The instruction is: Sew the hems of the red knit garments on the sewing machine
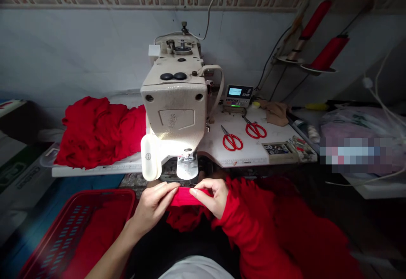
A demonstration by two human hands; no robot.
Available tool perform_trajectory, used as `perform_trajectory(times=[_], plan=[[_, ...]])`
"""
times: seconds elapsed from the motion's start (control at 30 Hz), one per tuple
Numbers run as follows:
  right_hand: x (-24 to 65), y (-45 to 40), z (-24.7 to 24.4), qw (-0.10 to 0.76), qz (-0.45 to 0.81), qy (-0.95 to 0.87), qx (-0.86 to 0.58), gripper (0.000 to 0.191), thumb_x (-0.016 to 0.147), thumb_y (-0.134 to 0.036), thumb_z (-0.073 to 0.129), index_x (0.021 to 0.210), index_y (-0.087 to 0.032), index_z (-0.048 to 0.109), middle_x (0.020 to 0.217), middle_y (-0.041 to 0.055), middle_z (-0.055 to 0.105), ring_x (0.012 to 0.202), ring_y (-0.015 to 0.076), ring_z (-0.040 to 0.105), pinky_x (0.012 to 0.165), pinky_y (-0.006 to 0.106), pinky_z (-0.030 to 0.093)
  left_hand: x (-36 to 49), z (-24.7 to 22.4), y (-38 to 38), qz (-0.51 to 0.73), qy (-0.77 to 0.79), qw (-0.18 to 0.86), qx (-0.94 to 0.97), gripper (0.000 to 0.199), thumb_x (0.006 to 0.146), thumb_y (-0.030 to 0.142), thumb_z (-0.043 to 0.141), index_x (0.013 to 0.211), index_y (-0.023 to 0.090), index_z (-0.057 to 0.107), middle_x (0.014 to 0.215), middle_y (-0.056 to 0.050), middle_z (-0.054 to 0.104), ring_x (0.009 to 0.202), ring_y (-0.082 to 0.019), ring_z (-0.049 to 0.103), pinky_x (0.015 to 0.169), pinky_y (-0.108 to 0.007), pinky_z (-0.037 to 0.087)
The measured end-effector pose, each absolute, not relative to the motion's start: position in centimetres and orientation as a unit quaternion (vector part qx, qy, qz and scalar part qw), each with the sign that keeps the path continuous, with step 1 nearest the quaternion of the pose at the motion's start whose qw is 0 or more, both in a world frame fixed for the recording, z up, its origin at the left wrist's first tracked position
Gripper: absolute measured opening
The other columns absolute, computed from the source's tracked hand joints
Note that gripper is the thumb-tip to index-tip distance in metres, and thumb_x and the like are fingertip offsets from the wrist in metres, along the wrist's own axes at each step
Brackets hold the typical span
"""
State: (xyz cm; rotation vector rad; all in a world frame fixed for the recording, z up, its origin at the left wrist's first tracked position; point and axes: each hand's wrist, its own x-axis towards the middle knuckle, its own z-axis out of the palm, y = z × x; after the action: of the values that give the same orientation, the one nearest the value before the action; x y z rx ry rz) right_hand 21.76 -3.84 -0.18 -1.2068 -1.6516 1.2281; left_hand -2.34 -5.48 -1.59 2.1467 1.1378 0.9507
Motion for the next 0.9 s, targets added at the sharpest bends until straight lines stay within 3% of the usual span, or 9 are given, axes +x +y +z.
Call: perform_trajectory(times=[0.1,0.23,0.3,0.37,0.5,0.67,0.77,0.9], plan=[[21.5,-4.0,-0.6,0.355,0.500,-0.633,-0.473,0.030,0.089,-0.043,0.072,0.078,-0.016,0.080,0.068,0.0068,0.073,0.062,0.0184,0.062,0.058,0.029,0.046,-2.5,-2.0,-5.8,0.384,0.414,0.229,0.793,0.033,0.105,0.015,0.050,0.135,0.016,0.063,0.100,-0.011,0.074,0.085,-0.019,0.070,0.079,-0.028,0.053],[21.3,-4.3,-0.9,0.345,0.512,-0.625,-0.477,0.031,0.089,-0.043,0.072,0.079,-0.015,0.080,0.068,0.0069,0.073,0.060,0.0174,0.061,0.056,0.028,0.044,-2.9,-3.1,-6.0,0.350,0.404,0.115,0.837,0.030,0.105,0.014,0.047,0.128,0.013,0.066,0.077,-0.006,0.063,0.066,-0.017,0.060,0.063,-0.027,0.047],[21.2,-4.5,-0.6,0.364,0.487,-0.637,-0.474,0.029,0.089,-0.040,0.072,0.077,-0.015,0.080,0.066,0.0054,0.070,0.059,0.0159,0.059,0.055,0.027,0.042,-2.9,-3.6,-6.0,0.343,0.399,0.083,0.846,0.028,0.105,0.015,0.047,0.125,0.012,0.066,0.074,-0.005,0.062,0.064,-0.017,0.059,0.061,-0.027,0.046],[21.3,-4.6,0.0,0.390,0.454,-0.652,-0.465,0.026,0.090,-0.037,0.071,0.076,-0.016,0.080,0.064,0.0037,0.067,0.058,0.0145,0.056,0.055,0.027,0.041,-2.7,-3.7,-5.9,0.354,0.391,0.103,0.844,0.025,0.105,0.014,0.048,0.123,0.012,0.065,0.080,-0.007,0.066,0.068,-0.017,0.061,0.064,-0.027,0.048],[21.6,-4.3,0.8,0.430,0.413,-0.660,-0.457,0.024,0.090,-0.032,0.072,0.073,-0.016,0.078,0.061,0.0018,0.063,0.056,0.0134,0.054,0.056,0.027,0.040,-1.6,-2.5,-5.6,0.388,0.406,0.240,0.792,0.018,0.105,0.015,0.049,0.112,0.014,0.066,0.095,-0.009,0.072,0.083,-0.017,0.069,0.078,-0.026,0.051],[21.8,-3.0,0.8,0.449,0.426,-0.621,-0.482,0.027,0.090,-0.037,0.071,0.074,-0.016,0.078,0.062,0.0026,0.064,0.059,0.0155,0.056,0.057,0.028,0.042,-0.7,0.3,-4.5,0.393,0.478,0.382,0.686,0.023,0.104,0.026,0.053,0.093,0.018,0.072,0.090,-0.003,0.076,0.084,-0.017,0.071,0.080,-0.025,0.051],[21.8,-2.2,0.6,0.454,0.455,-0.580,-0.501,0.030,0.087,-0.041,0.073,0.076,-0.015,0.079,0.063,0.0040,0.069,0.059,0.0161,0.057,0.058,0.028,0.044,-0.5,1.0,-3.9,0.398,0.518,0.379,0.656,0.021,0.099,0.032,0.061,0.090,0.019,0.075,0.091,-0.002,0.078,0.087,-0.020,0.072,0.084,-0.027,0.051],[22.0,-1.5,0.2,0.461,0.491,-0.535,-0.511,0.033,0.083,-0.045,0.077,0.072,-0.014,0.077,0.050,-0.0005,0.059,0.046,0.0116,0.046,0.047,0.026,0.036,-0.4,1.1,-3.4,0.389,0.581,0.348,0.624,0.025,0.093,0.042,0.067,0.083,0.020,0.073,0.081,-0.001,0.075,0.080,-0.020,0.069,0.080,-0.030,0.051]])
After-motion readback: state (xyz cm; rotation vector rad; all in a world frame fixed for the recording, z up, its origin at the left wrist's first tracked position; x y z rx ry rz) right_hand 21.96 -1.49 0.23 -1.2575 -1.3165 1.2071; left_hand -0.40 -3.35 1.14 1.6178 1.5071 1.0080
